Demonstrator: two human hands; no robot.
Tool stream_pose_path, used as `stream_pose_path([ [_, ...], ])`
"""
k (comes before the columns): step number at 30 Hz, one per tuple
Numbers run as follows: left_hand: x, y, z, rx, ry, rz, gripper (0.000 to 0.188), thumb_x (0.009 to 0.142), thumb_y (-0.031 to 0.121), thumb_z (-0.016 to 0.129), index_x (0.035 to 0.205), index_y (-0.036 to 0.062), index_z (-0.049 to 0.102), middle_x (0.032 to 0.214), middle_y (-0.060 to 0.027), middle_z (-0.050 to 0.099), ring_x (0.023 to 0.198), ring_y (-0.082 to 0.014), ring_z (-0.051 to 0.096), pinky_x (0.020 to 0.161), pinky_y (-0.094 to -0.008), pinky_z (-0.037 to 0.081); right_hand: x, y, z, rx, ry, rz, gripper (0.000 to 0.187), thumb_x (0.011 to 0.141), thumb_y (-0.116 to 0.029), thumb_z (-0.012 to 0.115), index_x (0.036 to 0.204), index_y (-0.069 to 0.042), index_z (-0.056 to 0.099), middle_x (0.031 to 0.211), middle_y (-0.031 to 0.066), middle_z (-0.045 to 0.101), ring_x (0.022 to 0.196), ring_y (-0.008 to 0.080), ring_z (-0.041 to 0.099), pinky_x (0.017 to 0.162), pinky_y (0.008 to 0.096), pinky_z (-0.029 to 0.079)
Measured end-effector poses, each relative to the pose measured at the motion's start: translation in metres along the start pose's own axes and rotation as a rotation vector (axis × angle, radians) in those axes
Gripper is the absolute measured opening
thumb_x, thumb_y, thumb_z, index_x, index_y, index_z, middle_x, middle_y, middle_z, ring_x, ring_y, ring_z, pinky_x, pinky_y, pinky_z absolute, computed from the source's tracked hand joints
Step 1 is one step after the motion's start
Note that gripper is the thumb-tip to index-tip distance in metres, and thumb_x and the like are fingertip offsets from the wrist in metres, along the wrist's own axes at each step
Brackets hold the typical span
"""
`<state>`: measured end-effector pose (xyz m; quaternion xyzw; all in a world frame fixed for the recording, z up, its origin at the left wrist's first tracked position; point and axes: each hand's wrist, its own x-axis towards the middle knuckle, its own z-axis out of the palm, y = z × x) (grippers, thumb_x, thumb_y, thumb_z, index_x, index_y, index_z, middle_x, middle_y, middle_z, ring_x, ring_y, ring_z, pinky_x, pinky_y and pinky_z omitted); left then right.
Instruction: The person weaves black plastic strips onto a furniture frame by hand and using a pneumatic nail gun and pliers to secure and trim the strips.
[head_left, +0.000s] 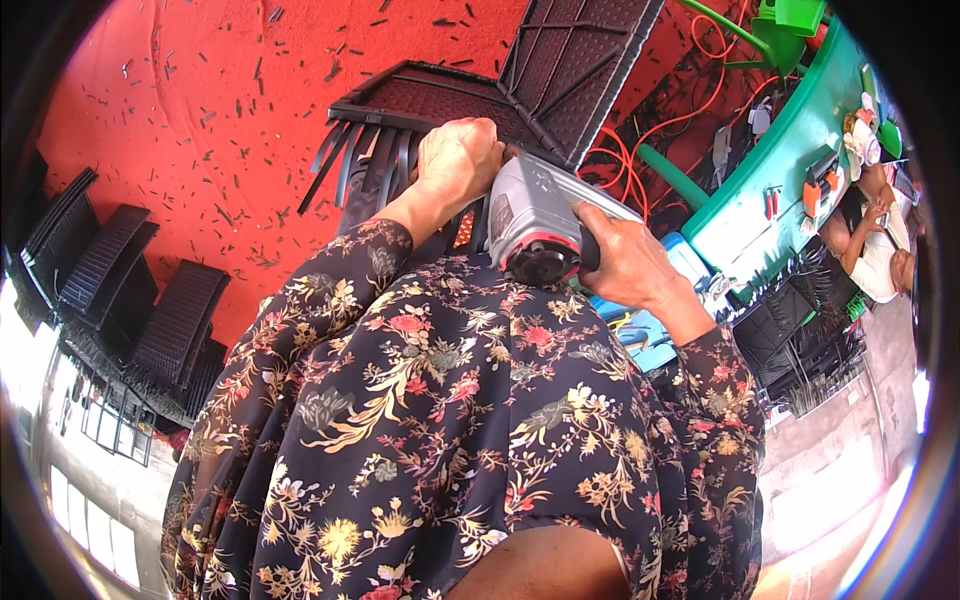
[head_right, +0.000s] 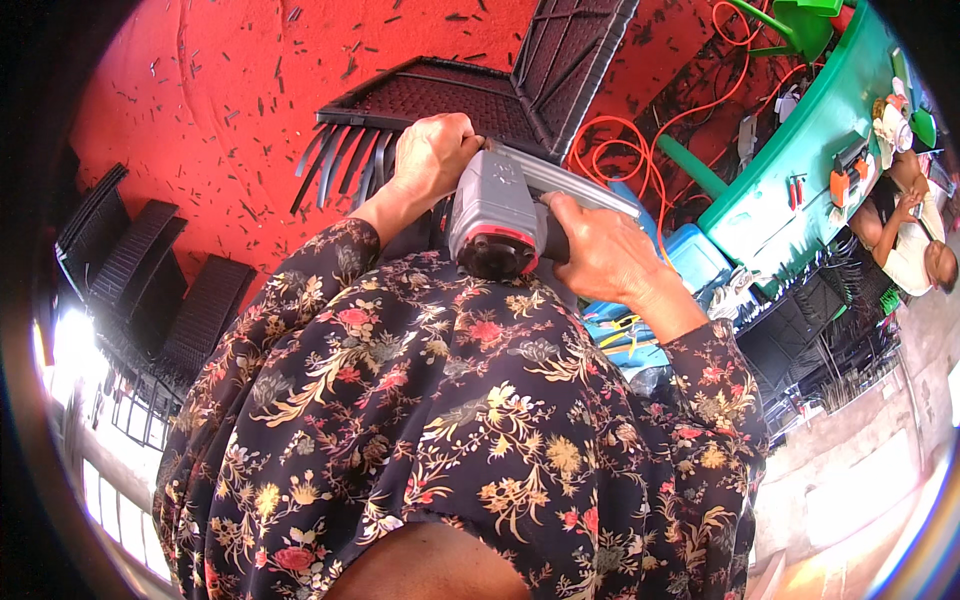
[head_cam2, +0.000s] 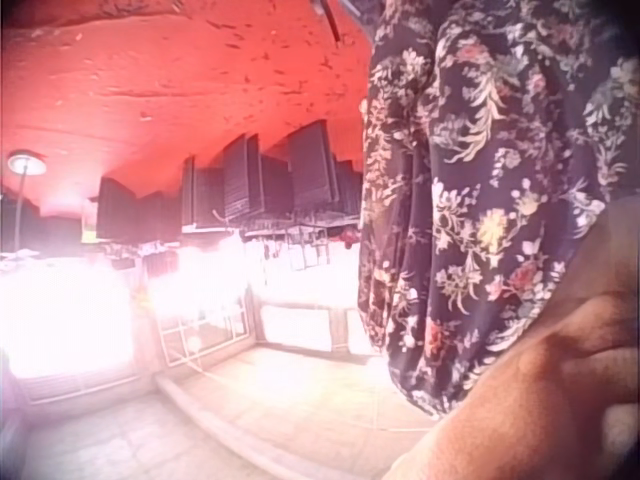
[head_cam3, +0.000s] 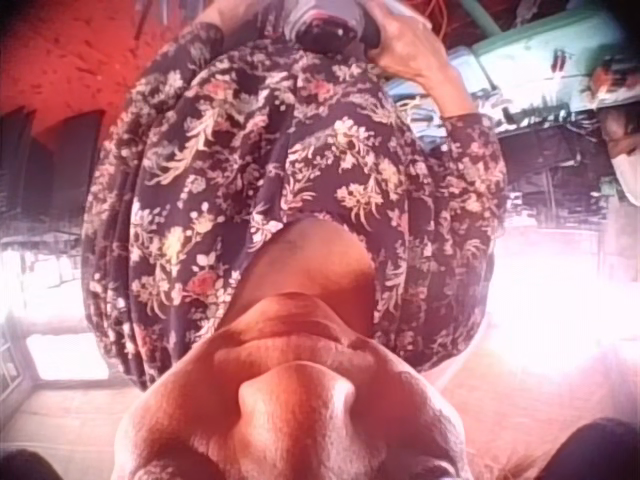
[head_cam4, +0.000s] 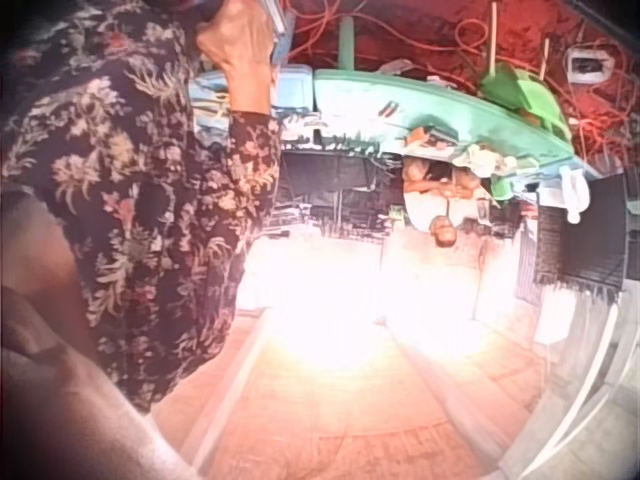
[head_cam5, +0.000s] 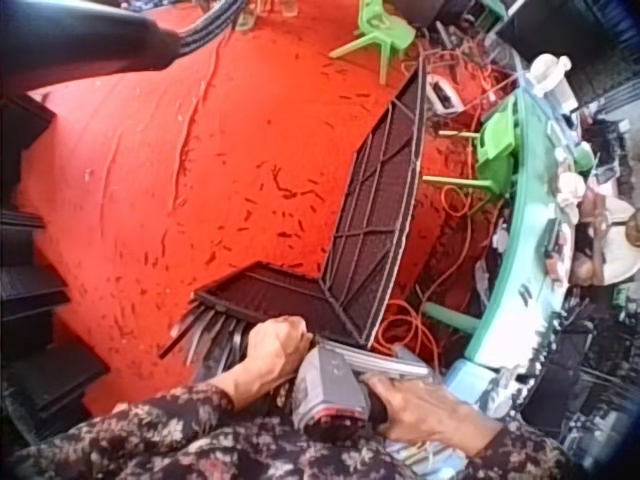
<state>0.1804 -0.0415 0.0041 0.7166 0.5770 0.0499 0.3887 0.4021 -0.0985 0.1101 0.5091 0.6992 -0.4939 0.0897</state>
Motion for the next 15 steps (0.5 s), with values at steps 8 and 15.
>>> stream_pose_path([
  [8,-0.0030,0.0019,0.0022,0.015,-0.008,-0.012,0.023,0.079,0.027,0.066,0.073,0.0040,0.065,0.077,-0.0189,0.065,0.078,-0.0370,0.064,0.070,-0.0467,0.050,0.0007,0.0035,-0.0049,-0.015,0.004,-0.035,0.063,0.065,-0.014,0.071,0.122,-0.007,0.045,0.080,0.0240,0.064,0.081,0.0446,0.061,0.068,0.0522,0.047],
  [15,-0.0037,0.0077,0.0013,-0.042,-0.015,-0.029,0.025,0.078,0.028,0.065,0.073,0.0030,0.065,0.078,-0.0203,0.066,0.079,-0.0385,0.064,0.071,-0.0478,0.051,-0.0024,0.0036,-0.0062,-0.026,-0.014,-0.034,0.063,0.065,-0.013,0.072,0.122,-0.008,0.045,0.081,0.0233,0.064,0.081,0.0442,0.062,0.068,0.0520,0.047],
])
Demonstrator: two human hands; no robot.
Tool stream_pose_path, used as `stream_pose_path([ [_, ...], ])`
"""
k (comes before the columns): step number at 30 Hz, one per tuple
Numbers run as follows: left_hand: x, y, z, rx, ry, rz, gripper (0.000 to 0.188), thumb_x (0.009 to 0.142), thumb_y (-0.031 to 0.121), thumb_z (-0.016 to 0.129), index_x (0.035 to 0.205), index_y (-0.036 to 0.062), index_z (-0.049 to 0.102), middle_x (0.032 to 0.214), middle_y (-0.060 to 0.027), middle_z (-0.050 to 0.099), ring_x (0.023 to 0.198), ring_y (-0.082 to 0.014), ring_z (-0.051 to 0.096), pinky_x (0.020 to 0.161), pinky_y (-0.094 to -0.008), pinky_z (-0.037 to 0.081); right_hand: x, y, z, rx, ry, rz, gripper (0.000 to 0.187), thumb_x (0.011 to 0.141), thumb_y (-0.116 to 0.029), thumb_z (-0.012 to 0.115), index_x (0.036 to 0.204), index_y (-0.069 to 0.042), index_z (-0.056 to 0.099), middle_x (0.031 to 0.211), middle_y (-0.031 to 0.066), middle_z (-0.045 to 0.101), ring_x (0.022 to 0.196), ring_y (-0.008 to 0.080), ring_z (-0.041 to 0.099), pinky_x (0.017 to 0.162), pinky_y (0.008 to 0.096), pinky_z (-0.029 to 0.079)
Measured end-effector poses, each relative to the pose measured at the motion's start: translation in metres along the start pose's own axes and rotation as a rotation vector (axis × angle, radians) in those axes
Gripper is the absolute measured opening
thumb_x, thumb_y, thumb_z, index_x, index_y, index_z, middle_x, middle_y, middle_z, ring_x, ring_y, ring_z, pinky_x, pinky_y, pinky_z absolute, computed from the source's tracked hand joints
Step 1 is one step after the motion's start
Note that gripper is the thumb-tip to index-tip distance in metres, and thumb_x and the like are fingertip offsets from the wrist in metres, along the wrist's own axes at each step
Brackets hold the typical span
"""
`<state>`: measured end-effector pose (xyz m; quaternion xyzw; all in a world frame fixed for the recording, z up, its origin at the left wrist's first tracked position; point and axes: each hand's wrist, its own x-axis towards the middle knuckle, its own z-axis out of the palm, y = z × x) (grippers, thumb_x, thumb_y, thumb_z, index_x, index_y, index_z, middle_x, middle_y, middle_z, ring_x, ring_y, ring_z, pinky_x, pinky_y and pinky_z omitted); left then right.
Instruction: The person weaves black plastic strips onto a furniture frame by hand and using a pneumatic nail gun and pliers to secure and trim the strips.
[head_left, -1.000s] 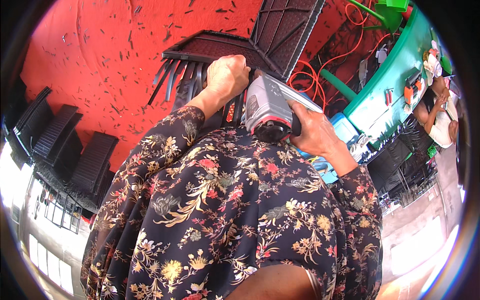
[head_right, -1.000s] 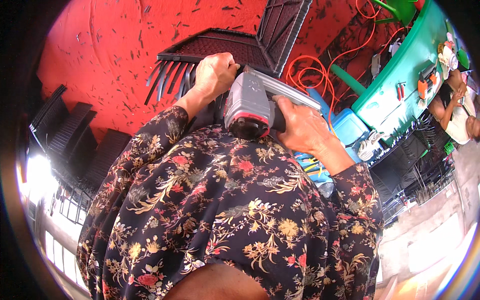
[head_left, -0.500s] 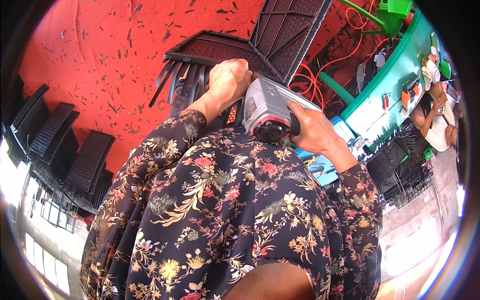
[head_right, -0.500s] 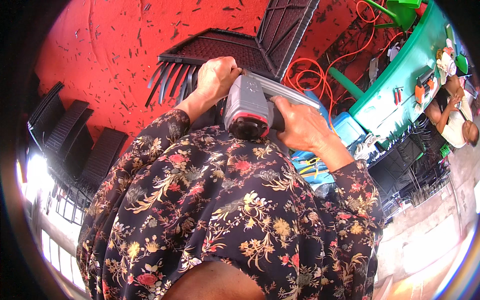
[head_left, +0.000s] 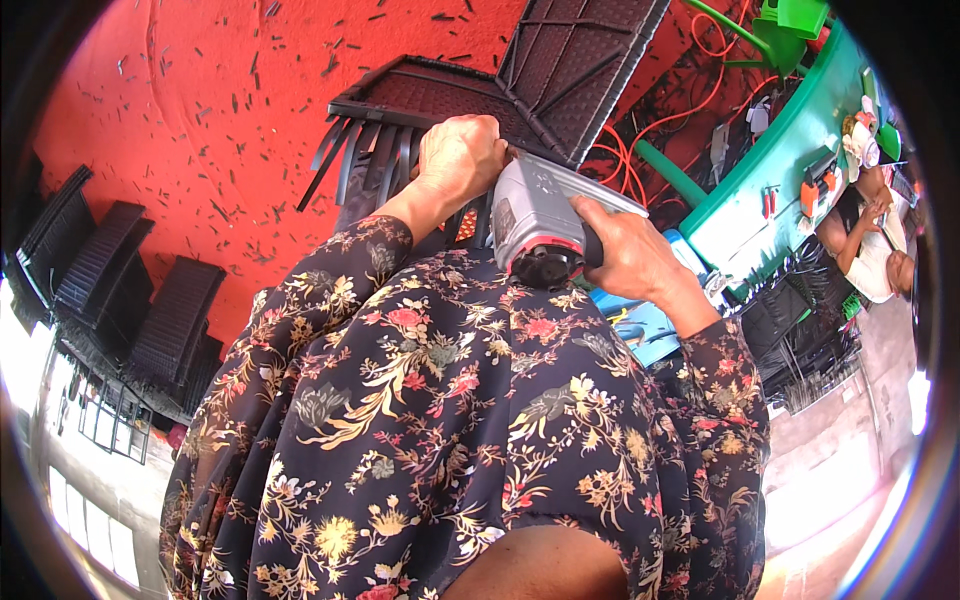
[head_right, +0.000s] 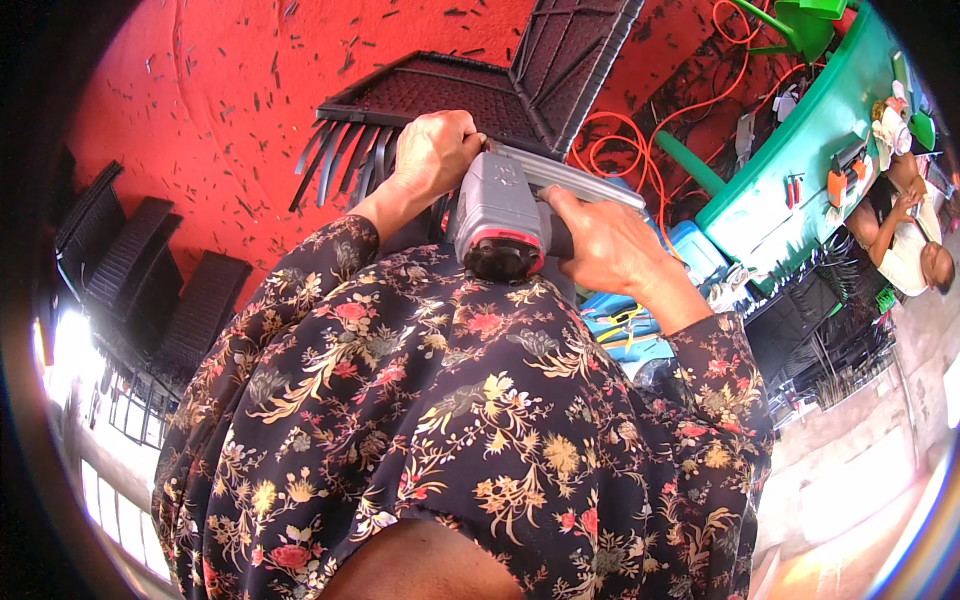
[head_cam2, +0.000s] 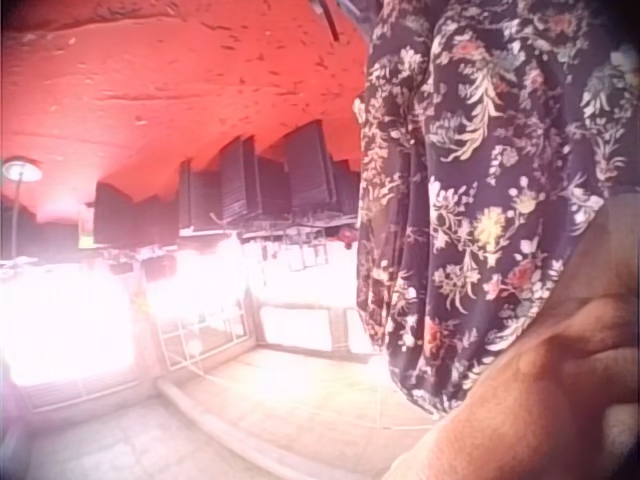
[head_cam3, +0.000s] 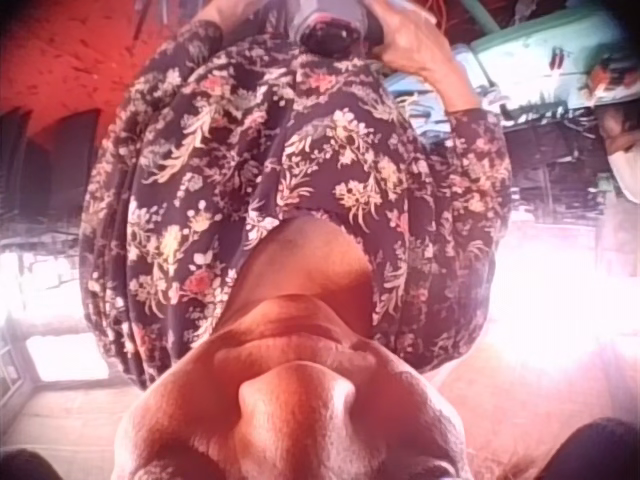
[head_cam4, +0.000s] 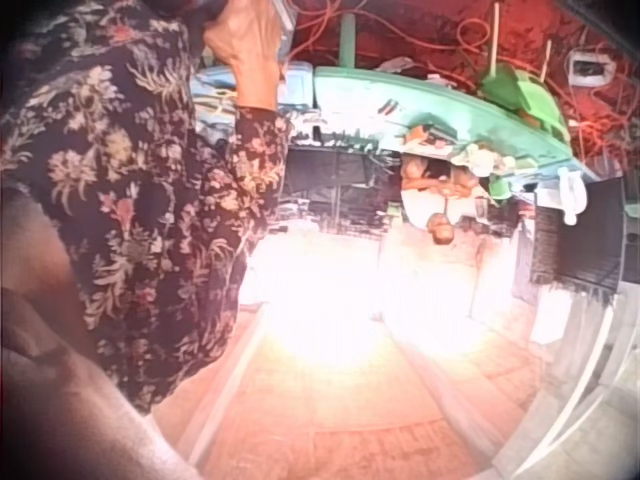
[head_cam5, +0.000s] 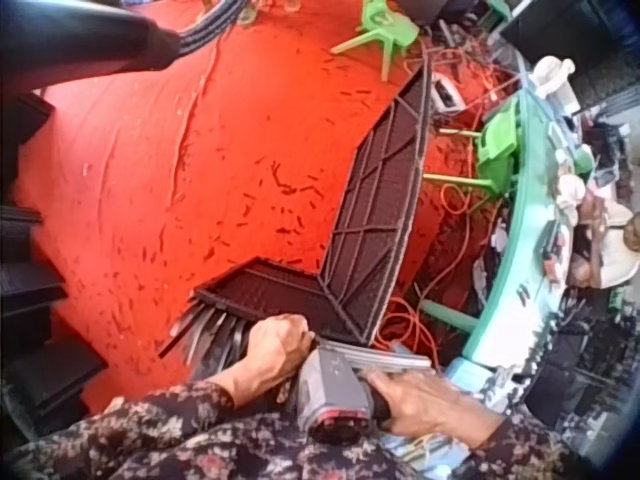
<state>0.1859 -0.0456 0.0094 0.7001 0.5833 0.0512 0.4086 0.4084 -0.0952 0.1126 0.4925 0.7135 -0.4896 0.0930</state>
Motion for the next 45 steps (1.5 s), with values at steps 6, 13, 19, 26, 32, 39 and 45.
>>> stream_pose_path([
  [6,-0.002,-0.001,-0.003,0.030,-0.015,0.000,0.024,0.079,0.028,0.064,0.074,0.0045,0.065,0.080,-0.0194,0.066,0.079,-0.0380,0.064,0.070,-0.0475,0.050,-0.003,-0.008,0.003,0.052,0.070,-0.004,0.063,0.065,-0.011,0.073,0.122,-0.008,0.046,0.082,0.0223,0.065,0.081,0.0438,0.062,0.068,0.0518,0.047],
  [13,-0.005,-0.007,-0.009,0.024,-0.023,-0.004,0.027,0.079,0.030,0.065,0.073,0.0038,0.065,0.078,-0.0188,0.065,0.078,-0.0378,0.064,0.070,-0.0475,0.050,0.001,-0.021,-0.001,0.036,0.028,0.023,0.062,0.066,-0.012,0.072,0.122,-0.008,0.046,0.078,0.0224,0.063,0.080,0.0441,0.062,0.068,0.0519,0.047],
  [19,-0.007,-0.006,-0.010,0.000,-0.003,0.011,0.026,0.079,0.030,0.067,0.074,0.0040,0.065,0.077,-0.0186,0.065,0.077,-0.0376,0.064,0.070,-0.0470,0.050,0.003,-0.020,-0.005,-0.016,-0.014,0.049,0.063,0.064,-0.013,0.073,0.121,-0.009,0.047,0.077,0.0226,0.064,0.080,0.0440,0.062,0.068,0.0522,0.047],
  [26,-0.005,-0.010,0.000,0.000,0.028,0.010,0.026,0.077,0.028,0.067,0.071,0.0036,0.064,0.073,-0.0181,0.065,0.075,-0.0374,0.064,0.068,-0.0468,0.050,0.003,-0.017,-0.010,-0.009,0.003,0.047,0.057,0.064,-0.013,0.075,0.116,-0.007,0.053,0.093,0.0220,0.066,0.089,0.0425,0.062,0.075,0.0502,0.048],
  [32,-0.002,-0.014,0.000,0.062,0.104,0.123,0.024,0.075,0.025,0.071,0.070,0.0047,0.061,0.072,-0.0162,0.064,0.072,-0.0362,0.063,0.062,-0.0437,0.050,-0.008,-0.003,-0.006,0.109,0.063,0.076,0.068,0.061,-0.013,0.079,0.123,-0.006,0.050,0.095,0.0238,0.065,0.090,0.0431,0.062,0.076,0.0483,0.050],
  [39,-0.009,-0.005,-0.020,0.099,-0.014,-0.003,0.032,0.082,0.033,0.066,0.075,0.0019,0.064,0.079,-0.0189,0.066,0.079,-0.0371,0.065,0.071,-0.0458,0.051,-0.083,0.022,0.027,0.364,0.456,0.337,0.017,0.070,-0.014,0.068,0.080,-0.001,0.067,0.072,0.0088,0.068,0.065,0.0167,0.065,0.062,0.0325,0.051],
  [45,-0.003,-0.009,-0.015,0.145,-0.001,0.090,0.034,0.082,0.035,0.063,0.076,0.0021,0.064,0.077,-0.0200,0.065,0.080,-0.0387,0.064,0.074,-0.0467,0.050,-0.137,0.074,0.105,0.598,0.498,0.728,0.048,0.069,-0.020,0.071,0.110,0.001,0.060,0.081,0.0178,0.067,0.073,0.0271,0.066,0.069,0.0382,0.051],
])
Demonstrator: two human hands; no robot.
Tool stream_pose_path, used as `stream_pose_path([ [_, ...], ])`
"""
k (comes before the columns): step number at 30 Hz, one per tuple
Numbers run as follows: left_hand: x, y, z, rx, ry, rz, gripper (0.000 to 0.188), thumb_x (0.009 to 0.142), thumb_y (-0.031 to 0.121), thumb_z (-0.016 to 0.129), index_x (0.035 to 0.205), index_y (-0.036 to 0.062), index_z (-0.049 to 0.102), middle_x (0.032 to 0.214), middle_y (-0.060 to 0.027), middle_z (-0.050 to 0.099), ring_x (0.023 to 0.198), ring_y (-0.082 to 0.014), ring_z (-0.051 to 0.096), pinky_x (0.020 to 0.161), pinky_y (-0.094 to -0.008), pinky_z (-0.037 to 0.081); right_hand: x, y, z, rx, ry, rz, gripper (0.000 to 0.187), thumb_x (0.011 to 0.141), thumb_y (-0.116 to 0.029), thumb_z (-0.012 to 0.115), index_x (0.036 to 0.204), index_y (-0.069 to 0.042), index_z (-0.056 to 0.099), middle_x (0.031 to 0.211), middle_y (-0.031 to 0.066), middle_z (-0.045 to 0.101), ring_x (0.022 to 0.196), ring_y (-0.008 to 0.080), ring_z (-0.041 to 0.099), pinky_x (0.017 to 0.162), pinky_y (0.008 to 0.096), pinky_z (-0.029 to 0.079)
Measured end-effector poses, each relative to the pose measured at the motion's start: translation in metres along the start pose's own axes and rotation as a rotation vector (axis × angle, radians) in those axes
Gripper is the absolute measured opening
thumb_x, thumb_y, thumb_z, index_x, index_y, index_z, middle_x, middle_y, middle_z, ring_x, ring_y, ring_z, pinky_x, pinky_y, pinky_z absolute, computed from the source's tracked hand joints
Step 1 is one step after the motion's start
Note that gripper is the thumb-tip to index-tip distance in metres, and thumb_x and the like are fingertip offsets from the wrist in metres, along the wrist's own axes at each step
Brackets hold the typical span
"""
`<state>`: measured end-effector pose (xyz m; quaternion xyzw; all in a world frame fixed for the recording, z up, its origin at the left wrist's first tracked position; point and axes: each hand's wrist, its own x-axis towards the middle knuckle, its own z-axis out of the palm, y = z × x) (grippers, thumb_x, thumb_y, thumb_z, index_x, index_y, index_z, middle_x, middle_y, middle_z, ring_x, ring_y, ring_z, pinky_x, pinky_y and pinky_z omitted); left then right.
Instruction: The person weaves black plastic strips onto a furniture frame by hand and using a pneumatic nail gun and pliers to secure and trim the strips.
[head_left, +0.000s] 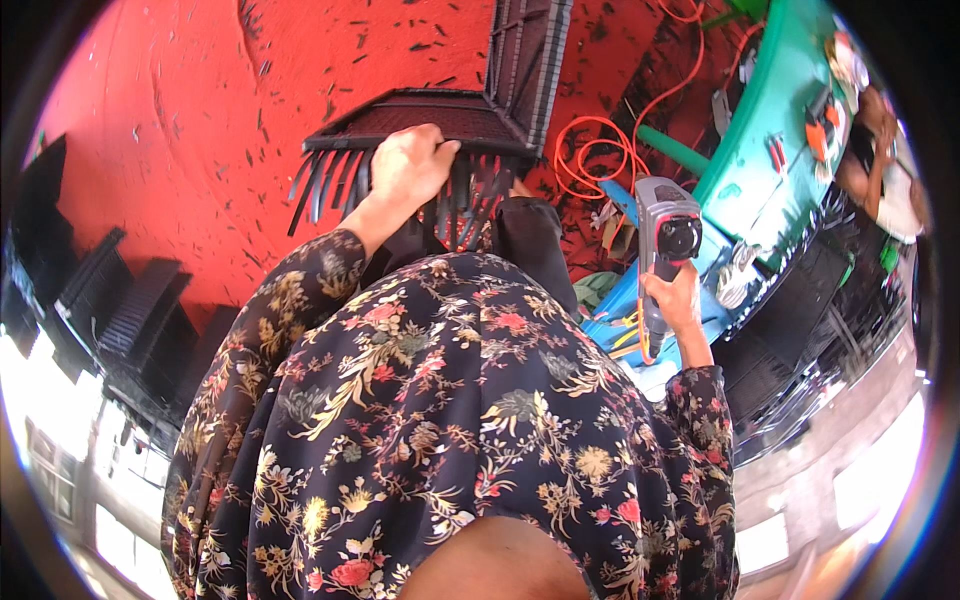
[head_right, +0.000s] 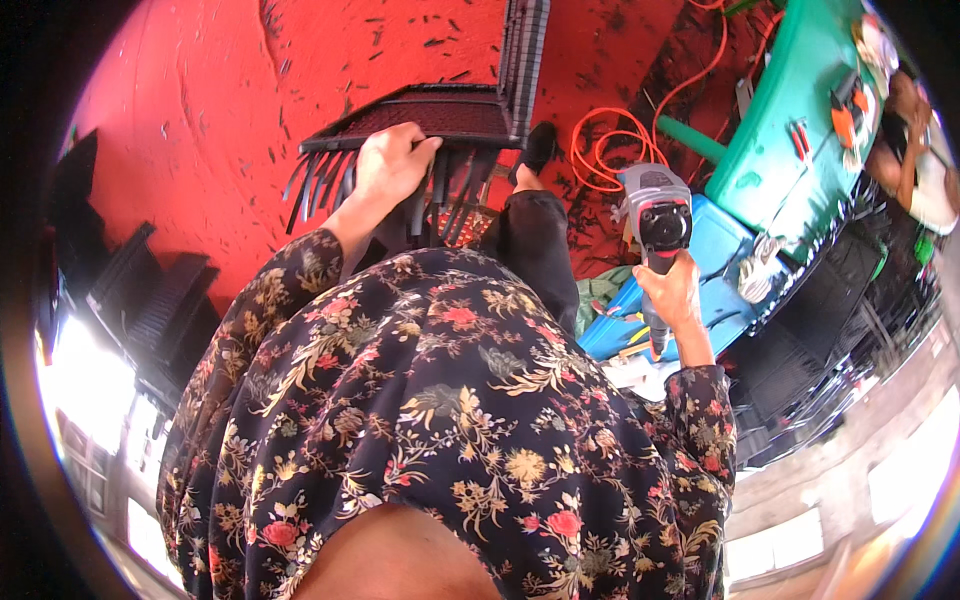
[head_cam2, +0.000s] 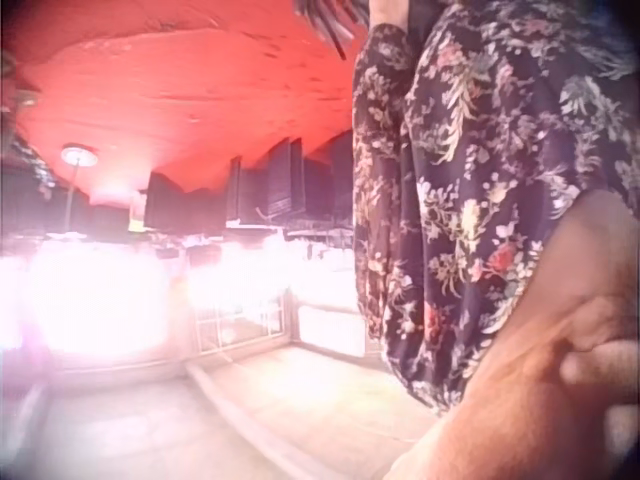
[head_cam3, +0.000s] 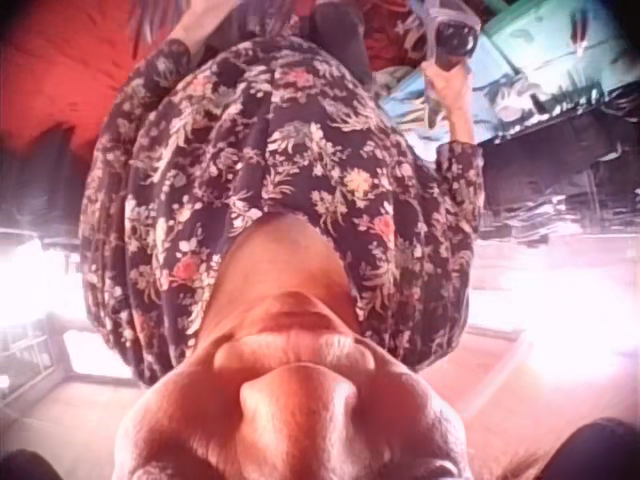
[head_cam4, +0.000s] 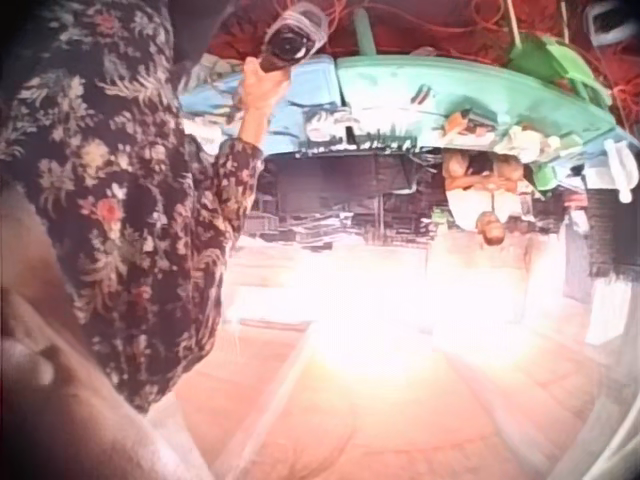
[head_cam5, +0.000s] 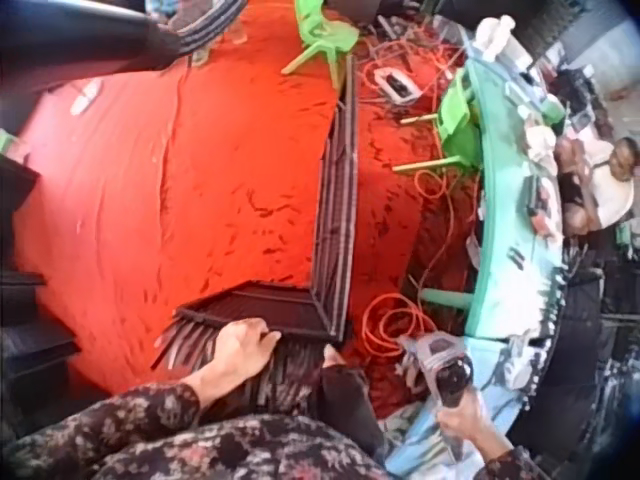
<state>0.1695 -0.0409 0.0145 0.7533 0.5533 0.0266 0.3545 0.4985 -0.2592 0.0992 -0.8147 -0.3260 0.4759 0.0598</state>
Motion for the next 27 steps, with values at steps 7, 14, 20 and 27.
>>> stream_pose_path([
  [7,0.000,0.000,-0.011,-0.066,-0.075,0.009,0.022,0.085,0.021,0.066,0.076,0.0020,0.063,0.068,-0.0136,0.061,0.064,-0.0251,0.062,0.061,-0.0362,0.048,-0.001,0.080,-0.001,0.183,0.317,0.332,0.078,0.067,-0.023,0.071,0.136,-0.001,0.042,0.103,0.0257,0.065,0.099,0.0389,0.063,0.088,0.0428,0.048],
  [14,0.009,-0.048,-0.046,-0.066,-0.132,-0.013,0.025,0.086,0.020,0.065,0.074,-0.0016,0.061,0.059,-0.0031,0.053,0.060,-0.0080,0.047,0.055,-0.0295,0.040,0.037,0.113,-0.028,0.141,0.653,0.602,0.066,0.075,-0.023,0.068,0.131,0.001,0.041,0.118,0.0279,0.059,0.109,0.0414,0.058,0.094,0.0450,0.046],
  [20,0.008,-0.064,-0.096,0.040,-0.161,0.025,0.024,0.088,0.016,0.064,0.073,-0.0012,0.060,0.060,0.0019,0.048,0.059,-0.0066,0.042,0.053,-0.0268,0.036,0.088,0.152,-0.037,-0.041,0.774,0.608,0.065,0.080,-0.027,0.066,0.129,0.003,0.034,0.105,0.0299,0.063,0.101,0.0421,0.062,0.088,0.0483,0.048],
  [27,0.036,-0.067,-0.178,0.045,-0.371,-0.075,0.022,0.088,0.015,0.062,0.070,0.0019,0.060,0.057,0.0038,0.047,0.054,-0.0039,0.041,0.049,-0.0239,0.033,0.056,0.114,-0.067,0.072,0.911,0.406,0.073,0.080,-0.044,0.068,0.134,-0.004,0.039,0.108,0.0222,0.065,0.104,0.0414,0.061,0.088,0.0469,0.048],
])
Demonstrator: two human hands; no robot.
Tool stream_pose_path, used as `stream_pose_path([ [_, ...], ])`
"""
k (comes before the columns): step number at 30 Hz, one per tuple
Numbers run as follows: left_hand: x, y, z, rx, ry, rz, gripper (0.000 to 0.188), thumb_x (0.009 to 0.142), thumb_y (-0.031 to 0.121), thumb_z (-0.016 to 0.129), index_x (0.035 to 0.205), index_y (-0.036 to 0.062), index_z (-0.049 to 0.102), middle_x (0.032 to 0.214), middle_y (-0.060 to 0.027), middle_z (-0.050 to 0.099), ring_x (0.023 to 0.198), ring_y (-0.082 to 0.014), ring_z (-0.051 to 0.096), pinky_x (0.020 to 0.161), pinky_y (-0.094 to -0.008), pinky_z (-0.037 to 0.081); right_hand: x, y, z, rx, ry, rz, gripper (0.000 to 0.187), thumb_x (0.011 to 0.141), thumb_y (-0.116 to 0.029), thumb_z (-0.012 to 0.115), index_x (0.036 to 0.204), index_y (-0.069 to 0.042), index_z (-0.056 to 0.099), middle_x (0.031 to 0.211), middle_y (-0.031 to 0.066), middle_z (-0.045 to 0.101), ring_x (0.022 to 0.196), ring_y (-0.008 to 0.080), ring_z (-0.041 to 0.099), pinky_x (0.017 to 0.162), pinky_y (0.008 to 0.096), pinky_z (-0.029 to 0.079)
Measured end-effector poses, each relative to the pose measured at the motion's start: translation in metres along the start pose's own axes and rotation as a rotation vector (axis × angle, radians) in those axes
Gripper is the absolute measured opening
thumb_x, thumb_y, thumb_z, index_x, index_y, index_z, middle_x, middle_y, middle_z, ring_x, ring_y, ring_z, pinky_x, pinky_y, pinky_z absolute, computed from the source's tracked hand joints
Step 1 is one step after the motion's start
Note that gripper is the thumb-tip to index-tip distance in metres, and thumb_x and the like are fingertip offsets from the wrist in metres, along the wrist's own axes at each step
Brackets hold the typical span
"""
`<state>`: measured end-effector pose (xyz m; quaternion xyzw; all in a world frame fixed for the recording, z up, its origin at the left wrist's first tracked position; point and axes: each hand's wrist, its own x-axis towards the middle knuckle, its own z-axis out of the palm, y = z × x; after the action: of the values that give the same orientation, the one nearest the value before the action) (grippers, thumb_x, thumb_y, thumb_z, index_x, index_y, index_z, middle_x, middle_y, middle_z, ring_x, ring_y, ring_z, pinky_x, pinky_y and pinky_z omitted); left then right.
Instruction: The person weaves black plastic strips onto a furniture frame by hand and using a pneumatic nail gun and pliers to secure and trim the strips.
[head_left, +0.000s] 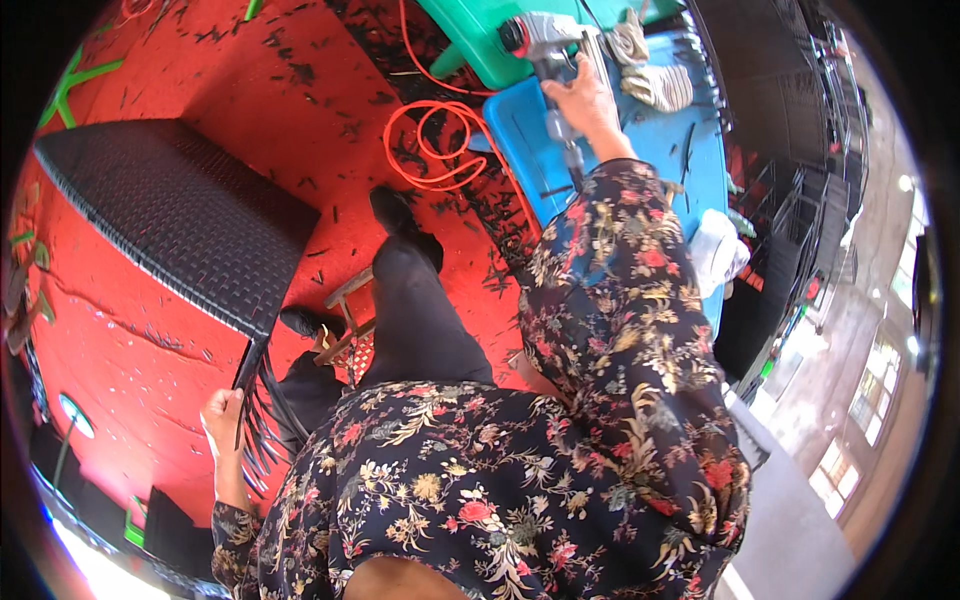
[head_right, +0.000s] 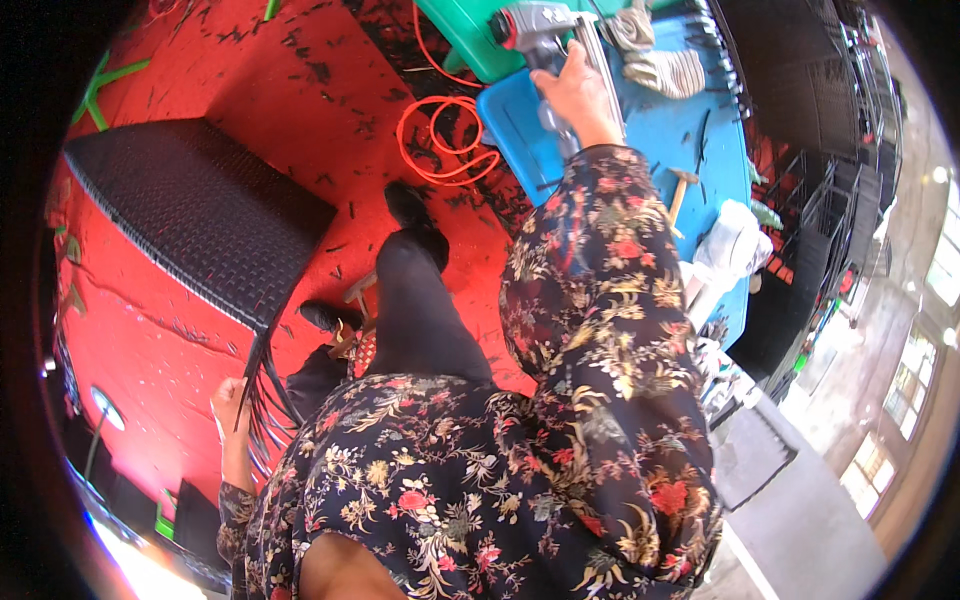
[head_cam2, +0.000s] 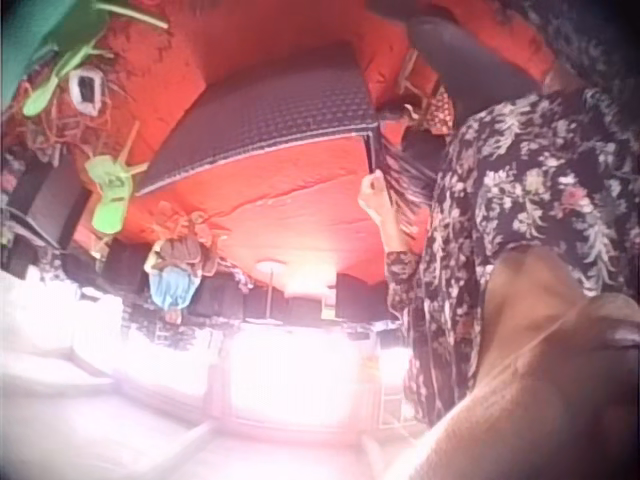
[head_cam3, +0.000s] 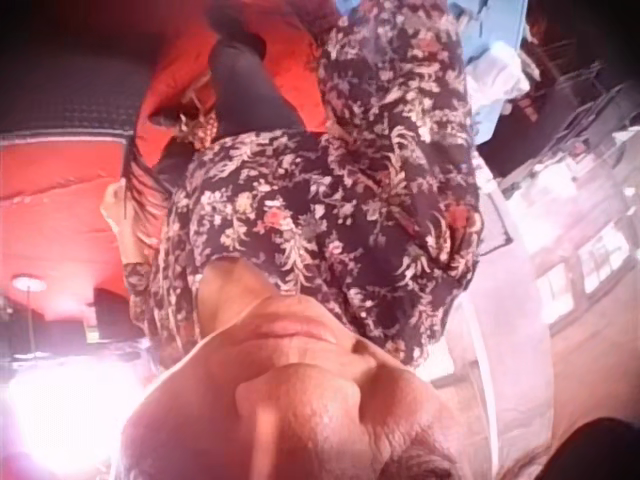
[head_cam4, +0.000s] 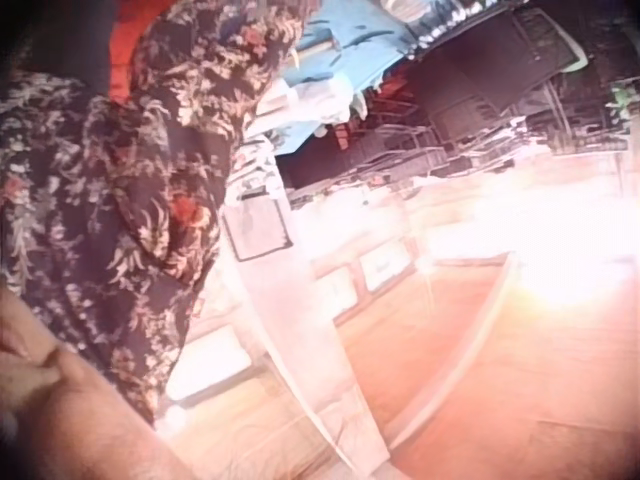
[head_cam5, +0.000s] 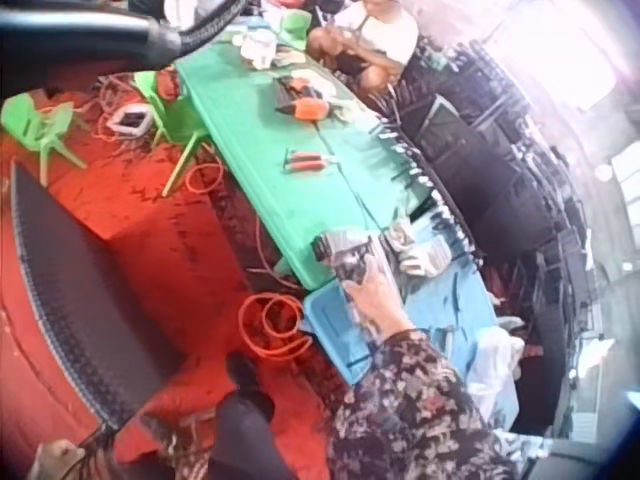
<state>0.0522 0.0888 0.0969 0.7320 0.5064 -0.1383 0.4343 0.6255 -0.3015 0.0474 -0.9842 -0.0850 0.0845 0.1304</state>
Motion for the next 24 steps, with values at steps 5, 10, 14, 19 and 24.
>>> stream_pose_path([
  [5,-0.017,0.055,-0.023,-0.008,-0.193,-0.190,0.024,0.090,0.014,0.061,0.067,0.0055,0.056,0.054,0.0037,0.049,0.044,-0.0045,0.040,0.041,-0.0234,0.030,-0.056,0.181,-0.069,-0.500,0.043,-0.071,0.042,0.087,-0.035,0.058,0.122,-0.010,0.058,0.123,0.0156,0.058,0.107,0.0319,0.060,0.088,0.0412,0.048],
  [10,-0.039,0.074,-0.056,-0.001,-0.354,-0.117,0.025,0.089,0.010,0.059,0.065,0.0055,0.054,0.051,0.0040,0.047,0.041,-0.0040,0.039,0.039,-0.0232,0.028,-0.163,0.269,-0.087,-0.463,0.048,0.318,0.037,0.083,-0.035,0.060,0.108,-0.008,0.063,0.113,0.0190,0.062,0.106,0.0350,0.059,0.083,0.0454,0.049],
  [14,-0.077,0.125,-0.078,0.047,-0.352,-0.017,0.024,0.088,0.005,0.058,0.064,0.0029,0.052,0.051,0.0032,0.046,0.042,-0.0043,0.039,0.039,-0.0231,0.028,-0.206,0.252,-0.082,-0.406,0.026,0.418,0.048,0.080,-0.022,0.062,0.126,-0.011,0.055,0.123,0.0155,0.059,0.112,0.0346,0.056,0.096,0.0419,0.045],
  [19,-0.090,0.148,-0.110,0.035,-0.239,0.204,0.026,0.085,0.008,0.062,0.061,0.0036,0.052,0.052,0.0003,0.049,0.037,-0.0048,0.042,0.035,-0.0215,0.029,-0.175,0.220,-0.135,-0.441,-0.049,0.201,0.056,0.075,-0.016,0.063,0.129,-0.004,0.053,0.131,0.0175,0.052,0.123,0.0335,0.048,0.104,0.0398,0.039],
  [24,-0.101,0.181,-0.122,0.075,0.271,0.056,0.029,0.080,0.005,0.067,0.108,-0.0003,0.061,0.076,-0.0008,0.058,0.062,-0.0057,0.049,0.056,-0.0196,0.040,-0.157,0.243,-0.129,-0.314,-0.187,0.045,0.062,0.073,-0.018,0.065,0.131,-0.004,0.050,0.132,0.0194,0.051,0.124,0.0348,0.047,0.103,0.0410,0.039],
])
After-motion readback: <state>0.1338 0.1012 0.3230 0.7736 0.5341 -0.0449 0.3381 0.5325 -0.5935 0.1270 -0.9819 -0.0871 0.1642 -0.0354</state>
